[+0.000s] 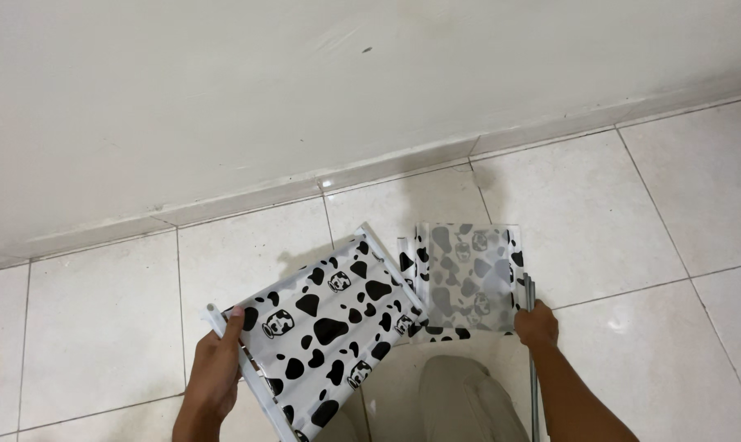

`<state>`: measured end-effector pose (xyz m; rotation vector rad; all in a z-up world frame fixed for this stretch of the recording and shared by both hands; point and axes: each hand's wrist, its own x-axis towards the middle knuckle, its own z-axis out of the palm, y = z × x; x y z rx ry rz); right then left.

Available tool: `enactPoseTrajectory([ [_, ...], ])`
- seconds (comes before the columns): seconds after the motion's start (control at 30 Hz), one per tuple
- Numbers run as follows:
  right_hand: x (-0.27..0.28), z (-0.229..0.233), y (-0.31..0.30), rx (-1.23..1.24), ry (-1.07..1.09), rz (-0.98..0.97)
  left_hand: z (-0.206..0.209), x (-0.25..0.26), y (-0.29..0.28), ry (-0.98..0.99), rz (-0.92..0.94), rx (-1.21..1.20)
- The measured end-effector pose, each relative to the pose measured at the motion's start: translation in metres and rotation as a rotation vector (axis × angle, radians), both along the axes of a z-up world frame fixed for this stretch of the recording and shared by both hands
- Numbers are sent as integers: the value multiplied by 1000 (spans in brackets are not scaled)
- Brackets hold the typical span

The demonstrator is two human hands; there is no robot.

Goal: The person assembles a small storage unit by inserting metal rods into white plastic connectors and attaching patterned fabric panels. They work on a wooden table and then kneel on the floor to connect the frame sections.

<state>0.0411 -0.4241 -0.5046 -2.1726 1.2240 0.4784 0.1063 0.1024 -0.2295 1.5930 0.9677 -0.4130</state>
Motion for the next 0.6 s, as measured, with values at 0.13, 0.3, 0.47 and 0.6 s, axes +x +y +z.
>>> enactPoseTrajectory([
  [0.13,-4,-19,5,-78,-27,-1,-10,2,2,48,-18,36],
  [0.3,-6,-29,6,-74,32,-6,-23,4,0,66,8,21],
  [0.47,-10,-29,10,-4,57,-41,-32,1,-9,90,25,11],
  [0.6,-8,-27,17,2,52,-71,-31,-2,-16,101,15,-7],
])
